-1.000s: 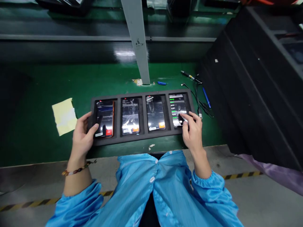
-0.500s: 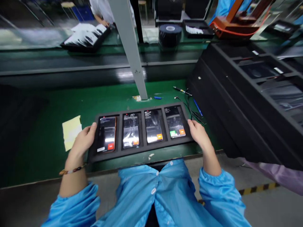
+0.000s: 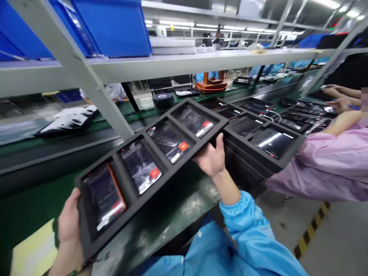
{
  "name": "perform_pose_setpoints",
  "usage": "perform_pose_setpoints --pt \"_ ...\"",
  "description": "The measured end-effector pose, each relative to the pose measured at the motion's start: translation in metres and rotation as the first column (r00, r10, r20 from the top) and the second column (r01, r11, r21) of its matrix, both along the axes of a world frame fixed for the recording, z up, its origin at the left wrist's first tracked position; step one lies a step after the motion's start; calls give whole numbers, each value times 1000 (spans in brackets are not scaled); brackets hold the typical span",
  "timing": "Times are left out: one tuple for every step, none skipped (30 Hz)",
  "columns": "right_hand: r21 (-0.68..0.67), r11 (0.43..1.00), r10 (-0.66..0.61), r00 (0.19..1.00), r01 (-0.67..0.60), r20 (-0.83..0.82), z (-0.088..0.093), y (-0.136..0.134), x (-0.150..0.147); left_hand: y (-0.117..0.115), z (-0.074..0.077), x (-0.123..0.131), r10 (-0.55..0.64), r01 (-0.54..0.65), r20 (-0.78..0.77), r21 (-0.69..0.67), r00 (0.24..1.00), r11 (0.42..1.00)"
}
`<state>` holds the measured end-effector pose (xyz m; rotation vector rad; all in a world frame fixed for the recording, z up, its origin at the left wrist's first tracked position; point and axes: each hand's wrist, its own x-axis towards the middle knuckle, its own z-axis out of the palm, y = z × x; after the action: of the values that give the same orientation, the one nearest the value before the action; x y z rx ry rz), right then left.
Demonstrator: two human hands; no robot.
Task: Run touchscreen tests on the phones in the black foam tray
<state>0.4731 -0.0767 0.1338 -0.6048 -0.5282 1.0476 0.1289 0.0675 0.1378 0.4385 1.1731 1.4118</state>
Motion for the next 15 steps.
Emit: perform_pose_setpoints --pt "25 1000 12 1000 -12 6 2 4 -6 -6 9 27 -65 66 44 -12 997 998" --pt "37 999 19 1000 -19 14 2 5 -13 -15 16 54 -147 149 104 -13 984 989" --pt "40 999 22 999 -23 23 1 3 -19 -27 21 80 -196 192 131 47 972 980" --pt "38 999 14 1000 -15 27 -1 -2 -25 -41 23 103 -227 214 140 99 964 972" --pt "33 999 -6 1000 6 27 -3 -10 -30 -57 24 123 -314 293 151 146 937 945" --pt "26 999 -39 999 39 23 -5 -22 -33 -74 23 139 -405 375 158 190 901 908" --pt "17 995 -96 995 96 15 -5 -36 -35 -90 22 150 -523 478 159 251 837 842" --pt "8 986 -168 986 168 7 -2 -52 -35 -106 19 158 -672 612 145 309 726 728" --pt "1 965 -262 965 262 2 2 -69 -31 -119 17 162 -792 722 102 355 602 594" --pt "-2 927 -375 927 375 3 9 -87 -25 -131 15 163 -882 809 33 385 469 445" --pt "-9 884 -466 884 467 24 17 -104 -15 -141 15 163 -941 871 -49 398 334 288" --pt "-13 842 -536 841 539 77 26 -120 -1 -148 14 160 -966 908 -142 394 217 146" --pt "-15 815 -570 806 580 160 36 -135 15 -153 15 157 -966 926 -231 376 116 21" --pt "-20 795 -582 771 607 258 45 -148 35 -156 15 153 -951 933 -306 351 35 -78" --pt "-47 765 -588 726 642 357 53 -160 57 -157 15 149 -932 935 -362 324 -18 -144"
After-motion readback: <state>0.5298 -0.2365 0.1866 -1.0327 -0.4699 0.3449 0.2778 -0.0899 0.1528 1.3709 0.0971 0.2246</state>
